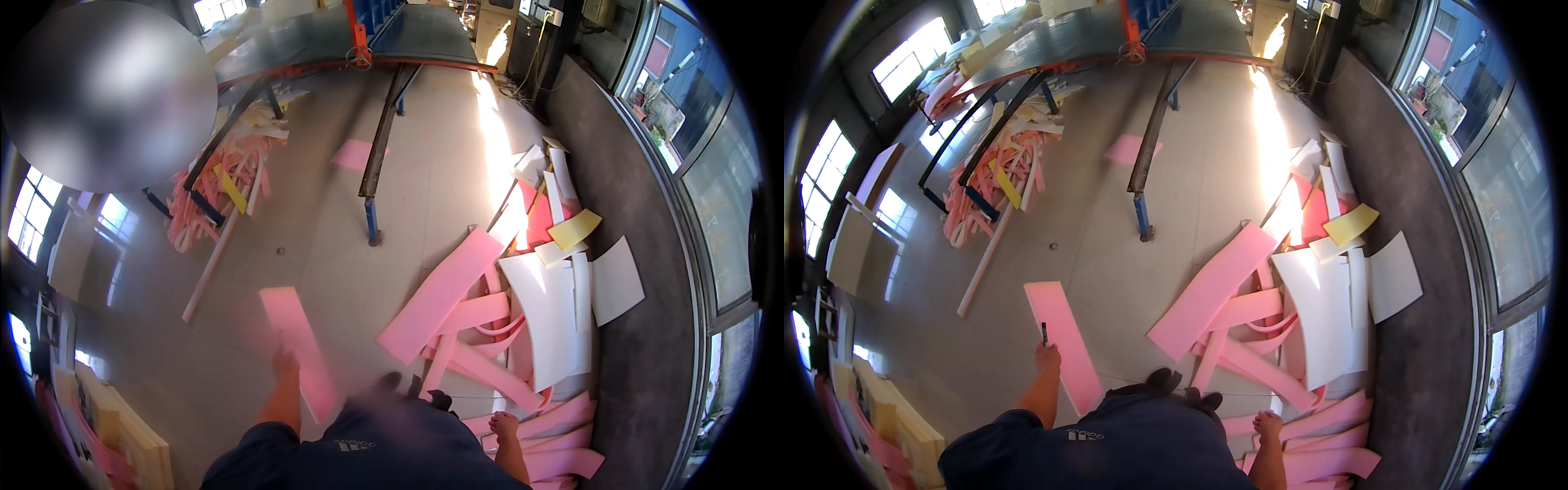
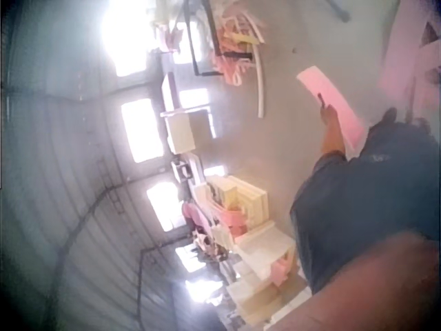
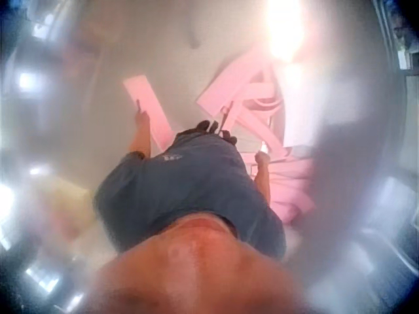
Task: The person gathers pink foam sheets from the floor, places them on a cutting table, and uses a straightedge and marker to measure and mark cut lines. The person then uses a manual guillotine-style cutter to slice the foam into smaller rectangular pieces, repeating the process for multiple sheets.
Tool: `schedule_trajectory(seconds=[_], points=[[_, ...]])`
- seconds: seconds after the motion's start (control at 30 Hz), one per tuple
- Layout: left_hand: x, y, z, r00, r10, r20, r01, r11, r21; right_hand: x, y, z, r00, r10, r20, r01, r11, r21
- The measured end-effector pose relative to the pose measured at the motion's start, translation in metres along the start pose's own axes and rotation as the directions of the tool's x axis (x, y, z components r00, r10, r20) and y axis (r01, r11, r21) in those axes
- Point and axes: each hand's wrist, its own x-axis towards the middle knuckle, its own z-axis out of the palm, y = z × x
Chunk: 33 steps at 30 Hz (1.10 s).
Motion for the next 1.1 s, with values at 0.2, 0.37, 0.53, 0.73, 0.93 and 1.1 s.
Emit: schedule_trajectory(seconds=[0.2, 0.37, 0.53, 0.73, 0.93, 1.1], points=[[0.043, 0.025, -0.007, 0.995, 0.008, 0.100, -0.003, 0.999, -0.043, -0.034, 0.002, 0.046, 0.999, 0.034, -0.036, -0.037, 0.996, -0.079], [0.075, 0.067, 0.016, 0.946, 0.300, 0.125, -0.296, 0.954, -0.056, -0.036, 0.039, 0.040, 0.975, -0.223, -0.019, 0.211, 0.942, -0.260], [0.111, 0.049, 0.073, 0.849, 0.363, 0.385, 0.169, 0.503, -0.847, -0.042, 0.015, 0.060, 0.928, -0.295, -0.229, 0.041, 0.690, -0.723], [0.090, 0.101, 0.053, 0.755, 0.567, 0.330, -0.385, 0.790, -0.476, -0.085, 0.065, 0.052, 0.872, -0.214, -0.440, 0.002, 0.901, -0.434], [0.096, 0.174, 0.024, 0.662, 0.613, 0.430, -0.496, 0.789, -0.361, -0.119, 0.138, 0.080, 0.886, 0.035, -0.462, -0.127, 0.977, -0.169], [0.079, 0.230, 0.019, 0.592, 0.732, 0.338, -0.499, 0.662, -0.559, -0.129, 0.176, 0.085, 0.859, 0.133, -0.494, -0.239, 0.958, -0.158]])
